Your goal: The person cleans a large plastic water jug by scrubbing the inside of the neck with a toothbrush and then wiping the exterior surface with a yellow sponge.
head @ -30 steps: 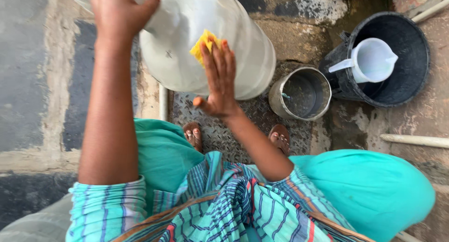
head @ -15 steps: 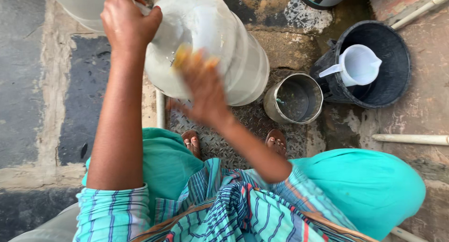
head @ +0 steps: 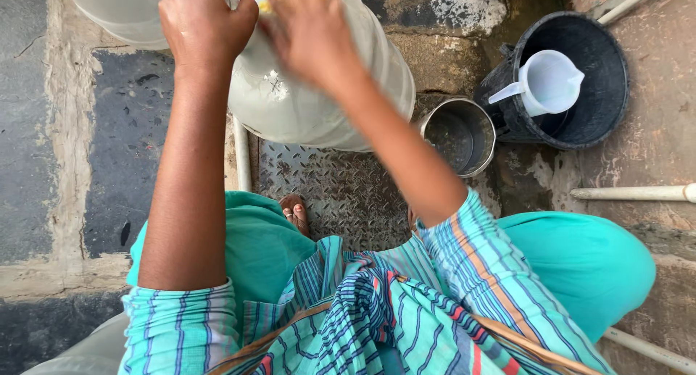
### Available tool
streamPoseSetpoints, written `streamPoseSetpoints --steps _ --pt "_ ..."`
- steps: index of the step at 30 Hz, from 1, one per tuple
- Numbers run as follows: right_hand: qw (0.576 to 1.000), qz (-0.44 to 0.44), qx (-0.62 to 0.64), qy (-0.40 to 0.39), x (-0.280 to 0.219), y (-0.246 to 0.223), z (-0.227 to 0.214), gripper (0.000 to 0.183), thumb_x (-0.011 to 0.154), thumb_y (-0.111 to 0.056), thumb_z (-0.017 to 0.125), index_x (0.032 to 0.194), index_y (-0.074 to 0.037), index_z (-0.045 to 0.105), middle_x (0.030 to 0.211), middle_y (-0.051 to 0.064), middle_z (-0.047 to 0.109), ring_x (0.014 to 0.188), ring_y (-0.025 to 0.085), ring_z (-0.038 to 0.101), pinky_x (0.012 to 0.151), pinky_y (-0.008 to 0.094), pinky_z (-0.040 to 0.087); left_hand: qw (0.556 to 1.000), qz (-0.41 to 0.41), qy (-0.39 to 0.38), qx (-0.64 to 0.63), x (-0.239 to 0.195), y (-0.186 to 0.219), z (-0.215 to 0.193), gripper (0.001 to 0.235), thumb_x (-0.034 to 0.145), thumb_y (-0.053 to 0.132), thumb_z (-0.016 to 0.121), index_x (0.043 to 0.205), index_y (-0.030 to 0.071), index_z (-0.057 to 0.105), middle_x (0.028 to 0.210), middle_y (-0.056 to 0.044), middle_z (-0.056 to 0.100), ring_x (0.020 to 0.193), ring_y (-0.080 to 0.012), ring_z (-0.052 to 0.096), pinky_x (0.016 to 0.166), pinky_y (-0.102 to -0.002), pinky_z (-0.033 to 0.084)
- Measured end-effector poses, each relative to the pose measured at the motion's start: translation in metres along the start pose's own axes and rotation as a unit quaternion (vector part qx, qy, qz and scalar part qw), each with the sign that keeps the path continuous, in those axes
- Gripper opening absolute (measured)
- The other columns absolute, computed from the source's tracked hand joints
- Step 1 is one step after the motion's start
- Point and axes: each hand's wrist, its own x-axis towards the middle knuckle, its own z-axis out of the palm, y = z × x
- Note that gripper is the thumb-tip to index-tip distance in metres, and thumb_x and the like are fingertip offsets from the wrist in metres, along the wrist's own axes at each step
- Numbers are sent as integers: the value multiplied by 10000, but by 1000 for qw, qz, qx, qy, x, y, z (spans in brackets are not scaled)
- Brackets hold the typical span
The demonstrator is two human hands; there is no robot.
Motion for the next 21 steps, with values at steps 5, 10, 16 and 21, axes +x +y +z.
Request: streamPoseSetpoints --steps 5,10,16,21 --pt "997 -65 -19 -36 -107 -57 30 845 998 -557 524 1607 -3 334 1687 196 195 1577 350 166 1271 552 116 999 34 12 11 6 -9 -11 275 762 270 862 892 91 699 831 -149 713 773 -394 686 698 -501 556" --pt "989 -69 -39 126 -151 -28 73 865 1080 -726 241 1690 -123 130 1760 93 35 1626 253 -10 1314 509 -63 997 24 -44 -61 3 -18 -27 268 814 216 836 996 51 729 862 -167 735 772 -372 719 752 -486 573" --pt "942 184 166 226 -153 83 162 951 1015 -773 46 1690 -109 128 1791 48 88 1654 234 24 1371 488 -31 997 50 -21 -58 -4 -34 -36 246 810 176 825 973 26 718 865 -160 746 756 -348 737 719 -479 590" --pt "905 279 263 185 -181 157 167 995 978 -774 46 1669 -82 227 1762 147 -20 1634 334 4 1310 510 36 998 22 -36 -47 -6 -47 -22 244 816 162 795 1003 17 737 765 -132 720 713 -309 743 657 -439 590"
